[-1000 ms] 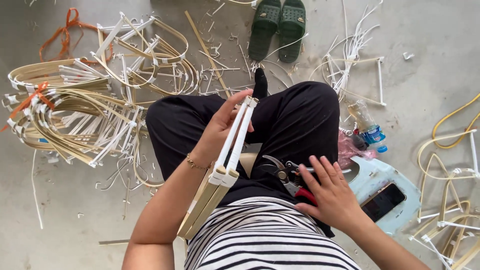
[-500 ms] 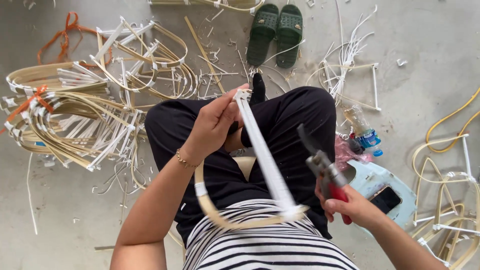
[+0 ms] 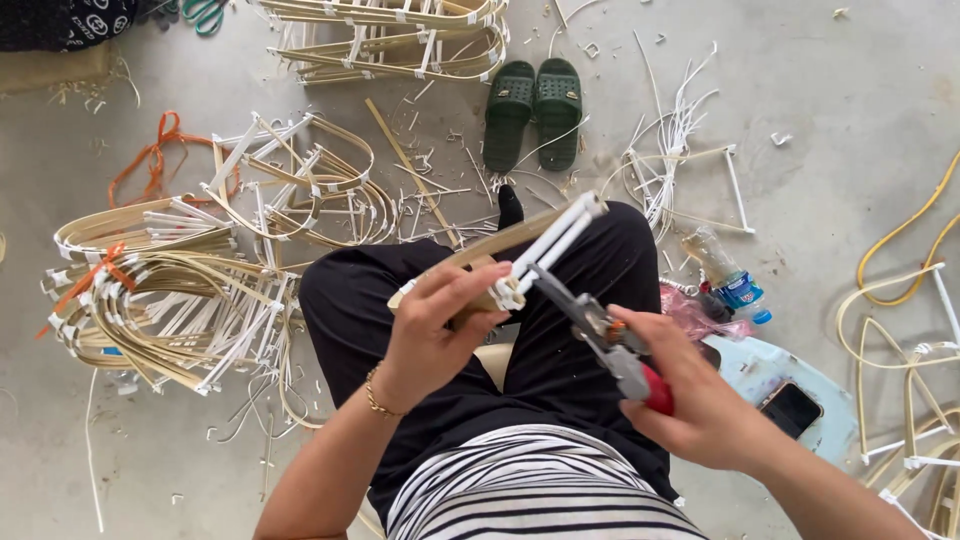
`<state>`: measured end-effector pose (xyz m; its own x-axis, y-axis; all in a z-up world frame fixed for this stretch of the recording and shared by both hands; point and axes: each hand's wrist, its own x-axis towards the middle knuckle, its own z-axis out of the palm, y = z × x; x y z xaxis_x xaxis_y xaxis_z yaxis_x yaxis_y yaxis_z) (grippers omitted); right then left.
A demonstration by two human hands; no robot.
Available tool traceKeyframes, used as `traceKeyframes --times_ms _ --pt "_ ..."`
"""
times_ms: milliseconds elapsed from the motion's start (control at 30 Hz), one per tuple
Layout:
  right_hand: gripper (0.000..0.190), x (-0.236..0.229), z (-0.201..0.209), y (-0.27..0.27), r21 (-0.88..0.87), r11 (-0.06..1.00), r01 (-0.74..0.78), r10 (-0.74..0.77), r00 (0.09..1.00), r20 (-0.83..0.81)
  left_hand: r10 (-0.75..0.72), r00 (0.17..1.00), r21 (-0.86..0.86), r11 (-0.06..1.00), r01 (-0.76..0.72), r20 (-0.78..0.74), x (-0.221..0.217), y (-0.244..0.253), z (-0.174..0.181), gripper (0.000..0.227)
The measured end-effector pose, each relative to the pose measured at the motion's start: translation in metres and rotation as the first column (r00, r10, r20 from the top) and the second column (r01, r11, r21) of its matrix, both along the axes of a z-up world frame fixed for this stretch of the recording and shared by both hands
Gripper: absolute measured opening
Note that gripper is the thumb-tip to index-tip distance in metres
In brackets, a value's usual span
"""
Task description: Weaving thin bamboo strips and securing them with tape and ties to assemble frames for furniture or household items.
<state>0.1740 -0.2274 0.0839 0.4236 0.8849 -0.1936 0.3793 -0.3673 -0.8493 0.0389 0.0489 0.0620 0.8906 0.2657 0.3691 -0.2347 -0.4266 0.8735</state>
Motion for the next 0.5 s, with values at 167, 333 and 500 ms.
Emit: traceKeyframes --times_ms 167,333,500 --pt "0.094 -0.006 -0.005 0.011 -0.044 0.999 -0.016 0.012 0.995 -0.095 0.059 0.998 0.071 0.996 -0.057 -0.029 -0.005 -0.012 -0.003 0.044" --pt "0.096 -0.008 -0.004 0.009 -0.052 0.999 -0.001 -0.001 1.0 -0.03 0.159 0.987 0.216 0.964 -0.157 0.008 -0.005 -0.025 -0.007 0.047" --pt "0.107 -0.006 -0.002 0.004 -0.178 0.984 -0.016 0.038 0.992 0.122 0.247 0.966 0.383 0.887 -0.258 0.079 -0.007 -0.036 -0.012 0.048"
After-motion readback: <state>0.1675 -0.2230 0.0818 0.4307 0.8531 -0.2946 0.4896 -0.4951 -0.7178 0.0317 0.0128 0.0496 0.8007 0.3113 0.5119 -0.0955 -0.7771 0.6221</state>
